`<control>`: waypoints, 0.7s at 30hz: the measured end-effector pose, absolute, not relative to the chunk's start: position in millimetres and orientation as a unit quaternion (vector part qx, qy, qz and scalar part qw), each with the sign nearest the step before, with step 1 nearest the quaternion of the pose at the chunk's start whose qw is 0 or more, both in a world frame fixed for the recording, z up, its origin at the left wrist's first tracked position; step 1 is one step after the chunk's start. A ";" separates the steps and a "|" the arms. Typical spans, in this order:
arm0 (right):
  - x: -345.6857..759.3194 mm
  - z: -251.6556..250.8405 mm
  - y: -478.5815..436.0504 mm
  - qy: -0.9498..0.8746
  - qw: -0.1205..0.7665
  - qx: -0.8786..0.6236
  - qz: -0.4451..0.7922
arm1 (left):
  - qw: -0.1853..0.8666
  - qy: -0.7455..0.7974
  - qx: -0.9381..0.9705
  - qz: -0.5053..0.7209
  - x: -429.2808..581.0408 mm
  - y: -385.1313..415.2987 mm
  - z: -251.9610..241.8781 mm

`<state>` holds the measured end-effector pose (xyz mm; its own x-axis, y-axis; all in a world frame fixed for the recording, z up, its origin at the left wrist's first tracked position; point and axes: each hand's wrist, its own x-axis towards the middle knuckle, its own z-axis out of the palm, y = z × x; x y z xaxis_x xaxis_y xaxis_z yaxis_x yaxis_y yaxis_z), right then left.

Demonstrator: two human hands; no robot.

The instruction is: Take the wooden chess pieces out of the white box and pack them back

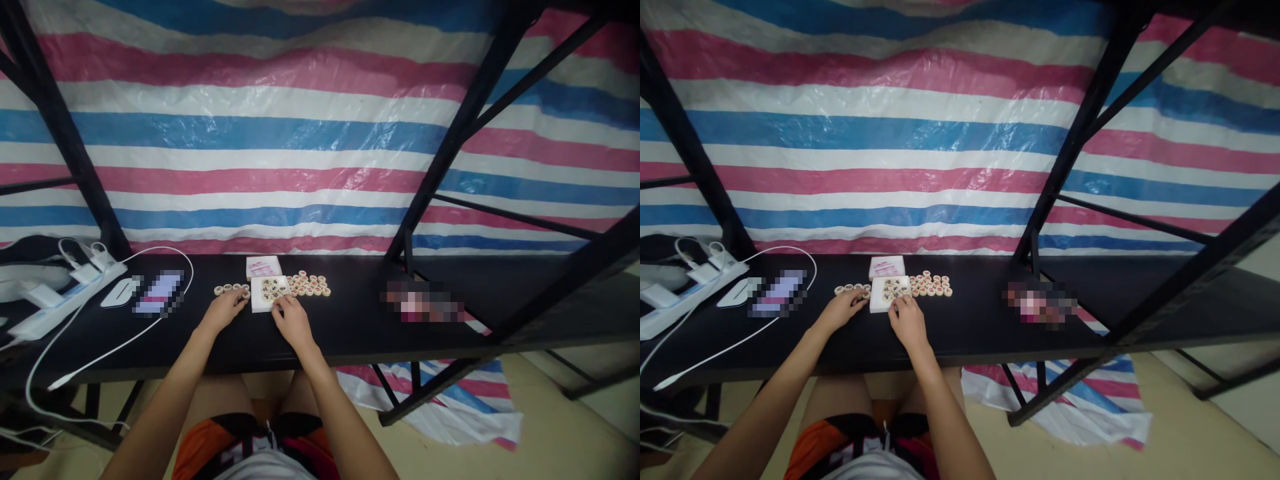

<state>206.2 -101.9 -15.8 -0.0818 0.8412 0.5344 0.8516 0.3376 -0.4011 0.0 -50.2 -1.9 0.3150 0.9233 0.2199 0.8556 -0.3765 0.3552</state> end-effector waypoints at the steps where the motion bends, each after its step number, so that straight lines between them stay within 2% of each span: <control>1: 206.2 -15.8 -102.0 -0.736 0.358 -0.575 -0.005 | 0.084 0.540 0.816 0.190 1.8 -51.7 -1.1; 11: 205.1 -17.3 -102.0 -0.734 0.355 -0.578 -0.013 | -0.044 0.514 0.830 0.214 5.3 -52.8 -7.7; 21: 203.4 -11.7 -106.6 -0.726 0.349 -0.593 0.001 | -0.087 0.495 0.839 0.209 7.9 -53.5 -6.1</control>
